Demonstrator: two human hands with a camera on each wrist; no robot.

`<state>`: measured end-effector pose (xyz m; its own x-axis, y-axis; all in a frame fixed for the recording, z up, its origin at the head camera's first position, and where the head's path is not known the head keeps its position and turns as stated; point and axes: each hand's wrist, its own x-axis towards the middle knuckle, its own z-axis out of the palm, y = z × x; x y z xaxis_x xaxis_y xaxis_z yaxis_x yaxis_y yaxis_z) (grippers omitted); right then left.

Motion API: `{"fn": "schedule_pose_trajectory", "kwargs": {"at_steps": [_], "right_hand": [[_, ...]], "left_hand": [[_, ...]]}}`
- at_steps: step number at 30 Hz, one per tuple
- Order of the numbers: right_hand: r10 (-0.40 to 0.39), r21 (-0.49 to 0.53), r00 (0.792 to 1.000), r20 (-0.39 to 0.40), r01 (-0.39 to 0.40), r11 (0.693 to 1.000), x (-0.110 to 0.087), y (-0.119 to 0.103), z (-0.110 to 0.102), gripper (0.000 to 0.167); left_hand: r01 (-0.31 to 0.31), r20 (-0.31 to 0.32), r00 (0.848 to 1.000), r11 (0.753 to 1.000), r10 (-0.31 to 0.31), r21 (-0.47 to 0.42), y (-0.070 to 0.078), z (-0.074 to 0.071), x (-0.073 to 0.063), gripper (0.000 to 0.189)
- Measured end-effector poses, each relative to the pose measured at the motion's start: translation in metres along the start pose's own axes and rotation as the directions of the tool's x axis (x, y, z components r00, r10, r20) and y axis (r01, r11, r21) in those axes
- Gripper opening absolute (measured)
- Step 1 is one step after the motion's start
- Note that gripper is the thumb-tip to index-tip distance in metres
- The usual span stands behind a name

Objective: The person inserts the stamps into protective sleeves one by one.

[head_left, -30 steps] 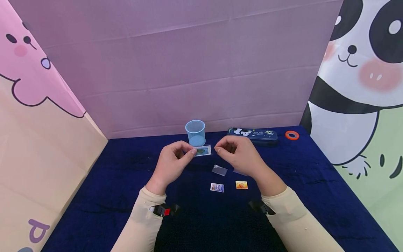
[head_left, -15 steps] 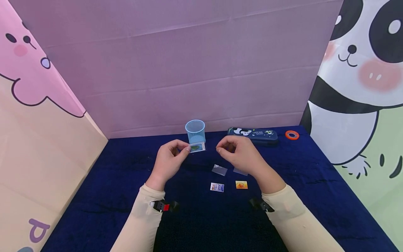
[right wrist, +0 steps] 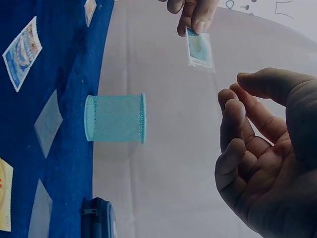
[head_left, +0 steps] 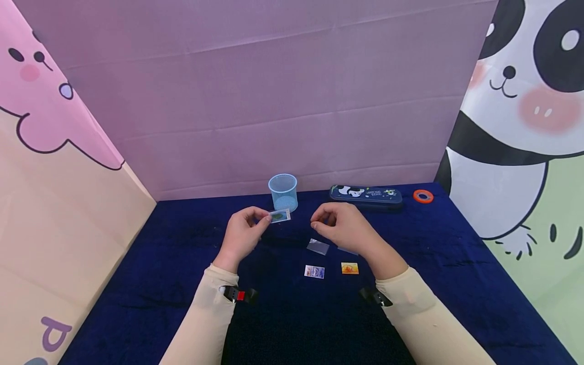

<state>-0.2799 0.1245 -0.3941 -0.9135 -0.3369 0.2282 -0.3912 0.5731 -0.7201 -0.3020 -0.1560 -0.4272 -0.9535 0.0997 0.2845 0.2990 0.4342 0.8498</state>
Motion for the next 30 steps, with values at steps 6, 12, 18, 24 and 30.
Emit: {"fn": "schedule_pose_trajectory", "kwargs": {"at_steps": [6, 12, 18, 24, 30], "right_hand": [[0.006, -0.009, 1.000, 0.014, -0.006, 1.000, 0.003, 0.009, 0.011, 0.004], [0.020, -0.065, 0.997, 0.080, -0.014, 0.998, 0.004, 0.018, 0.026, 0.004], [0.039, -0.129, 0.991, 0.131, -0.022, 0.991, -0.001, 0.029, 0.034, 0.005], [0.064, -0.137, 0.984, 0.167, -0.041, 0.990, -0.007, 0.037, 0.036, 0.005], [0.085, -0.147, 0.958, 0.275, -0.045, 0.988, -0.013, 0.045, 0.039, 0.010]], "left_hand": [[0.015, 0.000, 1.000, 1.000, -0.015, 0.009, -0.005, 0.003, 0.001, 0.009], [0.015, -0.004, 1.000, 1.000, -0.014, 0.023, -0.013, 0.007, 0.004, 0.009], [0.057, 0.015, 0.998, 0.997, -0.058, 0.054, -0.024, 0.010, 0.005, 0.008], [0.090, 0.013, 0.996, 0.993, -0.091, 0.081, -0.032, 0.012, 0.005, 0.008], [0.111, 0.025, 0.993, 0.991, -0.113, 0.079, -0.040, 0.015, 0.007, 0.007]]}}
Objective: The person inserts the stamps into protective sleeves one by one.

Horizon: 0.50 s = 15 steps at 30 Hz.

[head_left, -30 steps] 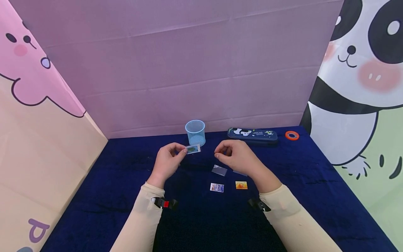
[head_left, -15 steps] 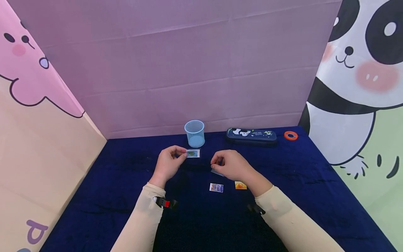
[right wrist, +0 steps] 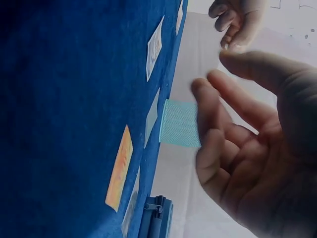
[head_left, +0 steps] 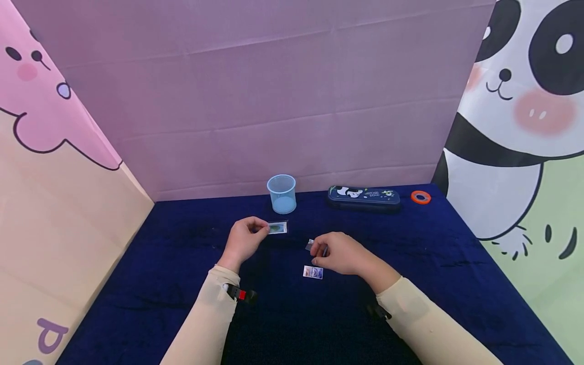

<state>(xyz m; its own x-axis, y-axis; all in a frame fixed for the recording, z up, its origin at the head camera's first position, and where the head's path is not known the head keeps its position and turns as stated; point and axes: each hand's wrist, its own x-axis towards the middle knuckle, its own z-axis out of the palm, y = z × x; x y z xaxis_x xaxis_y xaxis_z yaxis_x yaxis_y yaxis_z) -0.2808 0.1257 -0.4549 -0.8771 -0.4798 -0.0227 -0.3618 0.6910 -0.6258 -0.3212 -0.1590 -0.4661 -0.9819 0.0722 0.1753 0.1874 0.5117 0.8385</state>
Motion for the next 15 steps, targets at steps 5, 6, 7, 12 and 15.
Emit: {"fn": "schedule_pose_trajectory", "kwargs": {"at_steps": [5, 6, 7, 12, 15], "right_hand": [[-0.009, -0.012, 0.997, 0.073, 0.010, 1.000, -0.0027, 0.0040, 0.0040, 0.017], [-0.009, -0.019, 0.997, 0.075, 0.010, 1.000, -0.0029, 0.0047, 0.0047, 0.018], [-0.007, -0.027, 0.997, 0.076, 0.009, 1.000, -0.0031, 0.0052, 0.0054, 0.018], [0.017, -0.050, 0.995, 0.094, -0.012, 0.999, -0.0033, 0.0051, 0.0085, 0.019], [0.033, -0.065, 0.994, 0.104, -0.026, 0.998, -0.0026, 0.0048, 0.0105, 0.019]], "left_hand": [[0.030, 0.021, 0.999, 1.000, -0.030, 0.003, -0.0050, 0.0036, 0.0012, 0.007], [0.034, 0.024, 0.999, 0.999, -0.034, 0.003, -0.0057, 0.0042, 0.0014, 0.006], [0.039, 0.029, 0.999, 0.999, -0.039, 0.004, -0.0063, 0.0049, 0.0015, 0.006], [0.046, 0.067, 0.997, 0.999, -0.046, -0.002, -0.0099, 0.0085, 0.0015, 0.008], [0.050, 0.081, 0.995, 0.999, -0.050, 0.005, -0.0111, 0.0101, 0.0012, 0.009]]}}
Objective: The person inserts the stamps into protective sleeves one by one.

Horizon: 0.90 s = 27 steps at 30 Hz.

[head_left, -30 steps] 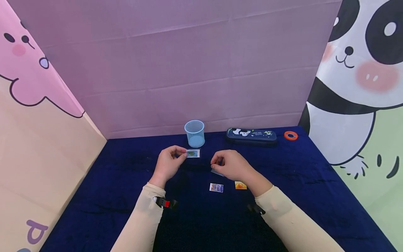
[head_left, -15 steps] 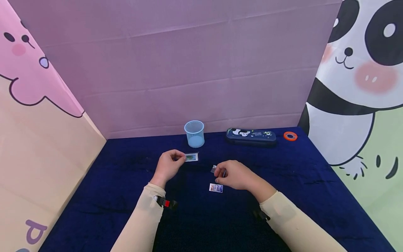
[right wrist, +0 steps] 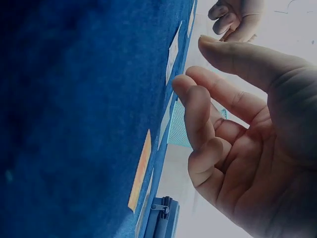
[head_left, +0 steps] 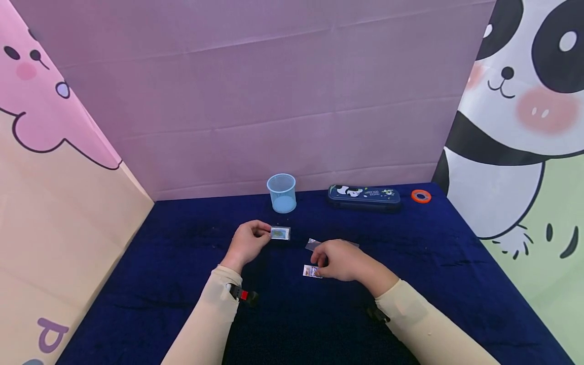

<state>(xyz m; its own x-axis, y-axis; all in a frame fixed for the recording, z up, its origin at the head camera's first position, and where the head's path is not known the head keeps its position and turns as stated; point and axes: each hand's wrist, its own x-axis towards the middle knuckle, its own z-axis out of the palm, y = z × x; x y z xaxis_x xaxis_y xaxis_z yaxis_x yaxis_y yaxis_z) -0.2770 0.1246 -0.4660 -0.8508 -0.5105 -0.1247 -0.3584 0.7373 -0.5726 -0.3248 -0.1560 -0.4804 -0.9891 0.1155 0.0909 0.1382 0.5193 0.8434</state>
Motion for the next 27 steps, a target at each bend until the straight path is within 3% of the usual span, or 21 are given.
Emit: {"fn": "schedule_pose_trajectory", "kwargs": {"at_steps": [14, 27], "right_hand": [[0.024, -0.059, 1.000, 0.009, -0.024, 0.998, -0.001, -0.003, 0.003, 0.019], [0.036, -0.135, 0.999, -0.014, -0.038, 0.990, 0.001, -0.002, 0.006, 0.023]], "left_hand": [[0.086, 0.003, 0.996, 0.995, -0.086, 0.047, -0.011, 0.007, 0.002, 0.008], [0.121, 0.041, 0.991, 0.986, -0.126, 0.117, -0.012, 0.009, -0.001, 0.010]]}}
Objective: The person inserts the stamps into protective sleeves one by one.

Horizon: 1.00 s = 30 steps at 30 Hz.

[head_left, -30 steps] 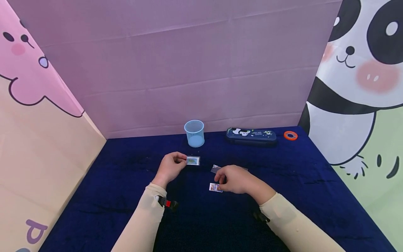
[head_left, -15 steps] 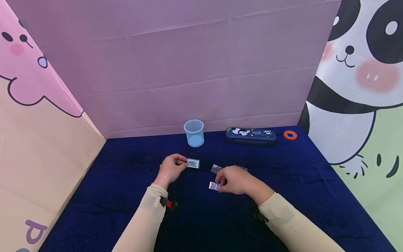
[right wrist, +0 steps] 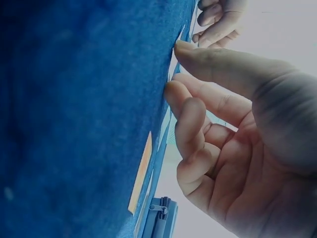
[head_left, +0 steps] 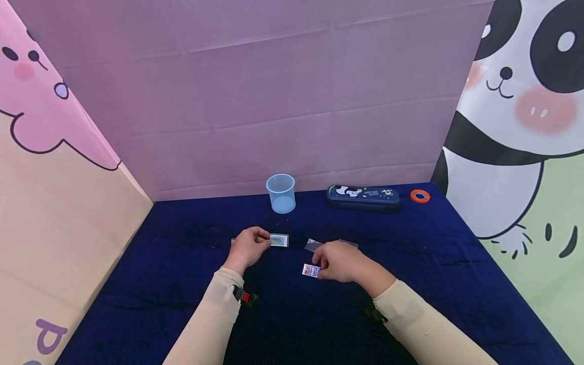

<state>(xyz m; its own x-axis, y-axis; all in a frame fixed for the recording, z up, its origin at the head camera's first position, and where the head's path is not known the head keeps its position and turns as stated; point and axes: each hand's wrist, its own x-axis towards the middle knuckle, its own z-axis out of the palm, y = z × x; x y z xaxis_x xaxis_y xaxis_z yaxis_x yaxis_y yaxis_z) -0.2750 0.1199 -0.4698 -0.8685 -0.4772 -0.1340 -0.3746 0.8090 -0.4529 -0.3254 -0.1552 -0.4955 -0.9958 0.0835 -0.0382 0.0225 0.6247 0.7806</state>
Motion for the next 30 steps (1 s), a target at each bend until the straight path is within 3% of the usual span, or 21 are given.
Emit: {"fn": "schedule_pose_trajectory", "kwargs": {"at_steps": [6, 17, 30], "right_hand": [[-0.006, -0.014, 1.000, -0.012, 0.005, 1.000, -0.0008, 0.0002, 0.0007, 0.018], [0.009, -0.016, 1.000, -0.019, -0.009, 1.000, -0.0011, -0.0006, 0.0011, 0.019], [-0.035, 0.006, 0.999, -0.014, 0.035, 0.999, -0.0045, -0.0032, -0.0018, 0.022]], "left_hand": [[0.013, 0.030, 0.999, 1.000, -0.013, -0.006, -0.0017, 0.0022, -0.0002, 0.012], [0.036, 0.018, 0.999, 0.998, -0.036, 0.046, -0.0047, 0.0051, 0.0035, 0.017], [0.043, 0.009, 0.999, 0.998, -0.043, 0.047, -0.0013, 0.0009, 0.0004, 0.020]]}}
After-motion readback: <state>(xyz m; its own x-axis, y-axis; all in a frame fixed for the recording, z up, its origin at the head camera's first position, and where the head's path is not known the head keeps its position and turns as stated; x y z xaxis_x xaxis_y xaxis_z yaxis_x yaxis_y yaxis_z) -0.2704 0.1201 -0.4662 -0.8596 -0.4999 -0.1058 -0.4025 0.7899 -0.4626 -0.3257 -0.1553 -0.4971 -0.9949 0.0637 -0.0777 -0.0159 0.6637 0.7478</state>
